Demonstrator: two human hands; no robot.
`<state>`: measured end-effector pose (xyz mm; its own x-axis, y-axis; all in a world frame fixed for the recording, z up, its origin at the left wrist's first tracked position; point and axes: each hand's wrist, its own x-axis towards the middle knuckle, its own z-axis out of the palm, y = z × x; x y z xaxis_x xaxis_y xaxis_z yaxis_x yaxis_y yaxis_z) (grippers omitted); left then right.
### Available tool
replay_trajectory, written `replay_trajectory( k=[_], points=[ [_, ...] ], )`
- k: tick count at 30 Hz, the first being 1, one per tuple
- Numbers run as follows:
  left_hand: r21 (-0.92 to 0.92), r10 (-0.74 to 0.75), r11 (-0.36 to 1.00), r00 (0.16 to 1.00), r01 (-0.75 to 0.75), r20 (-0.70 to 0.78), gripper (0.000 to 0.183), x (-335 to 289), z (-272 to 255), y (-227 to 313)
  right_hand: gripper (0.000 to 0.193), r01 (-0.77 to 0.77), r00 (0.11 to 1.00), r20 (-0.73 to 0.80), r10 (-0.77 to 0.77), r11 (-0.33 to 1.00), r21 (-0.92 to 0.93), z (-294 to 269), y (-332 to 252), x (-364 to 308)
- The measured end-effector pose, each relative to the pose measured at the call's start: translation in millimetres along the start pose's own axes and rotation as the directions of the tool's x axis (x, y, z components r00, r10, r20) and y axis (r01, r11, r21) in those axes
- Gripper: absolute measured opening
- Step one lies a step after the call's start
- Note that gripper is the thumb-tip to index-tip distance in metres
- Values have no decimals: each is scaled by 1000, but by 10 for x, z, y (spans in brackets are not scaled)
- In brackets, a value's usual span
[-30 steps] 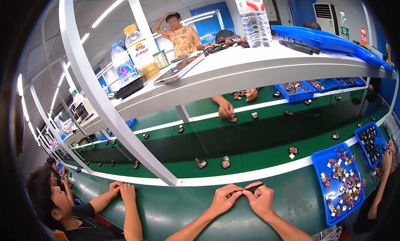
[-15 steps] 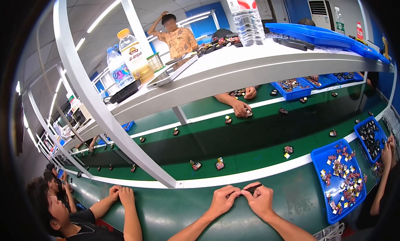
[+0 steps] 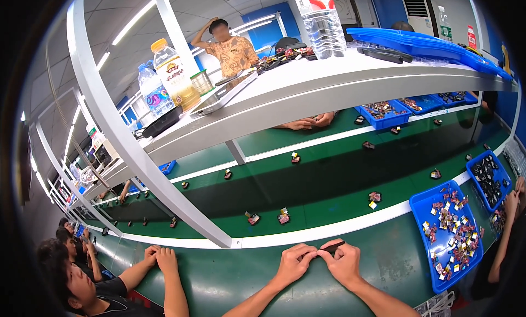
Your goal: The person is manually assembling small electrical or mechanical components at a factory workbench, using a small tool for precision work.
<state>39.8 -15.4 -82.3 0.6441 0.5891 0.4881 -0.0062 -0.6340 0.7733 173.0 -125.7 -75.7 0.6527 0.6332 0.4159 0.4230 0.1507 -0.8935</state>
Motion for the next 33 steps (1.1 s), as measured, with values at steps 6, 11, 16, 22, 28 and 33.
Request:
replay_trajectory(
  k=[6, 11, 16, 22, 28, 33],
  points=[
    [13, -42, 999, 999, 41, 31, 9, 0, -10, 27, 16, 2, 1000, 6, -2, 1000, -24, -12, 7, -1],
    [9, -19, 1000, 1000, 19, 18, 10, -3, -5, -9, 17, -6, 1000, 18, 6, 1000, -9, -7, 4, 6],
    [9, -6, 1000, 1000, 6, 9, 10, 13, -7, -62, 16, -15, 999, 30, 15, 1000, -11, 10, 7, 34],
    [27, -46, 999, 998, 45, 41, 11, 7, -15, -23, 17, -18, 999, 38, 20, 999, -34, -7, 17, 21],
    [33, -51, 998, 998, 50, 45, 11, -2, -21, -24, 17, -17, 999, 37, 18, 1000, -20, 1, 15, 16],
    [3, -20, 1000, 1000, 20, 14, 9, 1, 5, -52, 17, -22, 999, 47, 23, 999, -28, -11, -5, 24]
  ],
)
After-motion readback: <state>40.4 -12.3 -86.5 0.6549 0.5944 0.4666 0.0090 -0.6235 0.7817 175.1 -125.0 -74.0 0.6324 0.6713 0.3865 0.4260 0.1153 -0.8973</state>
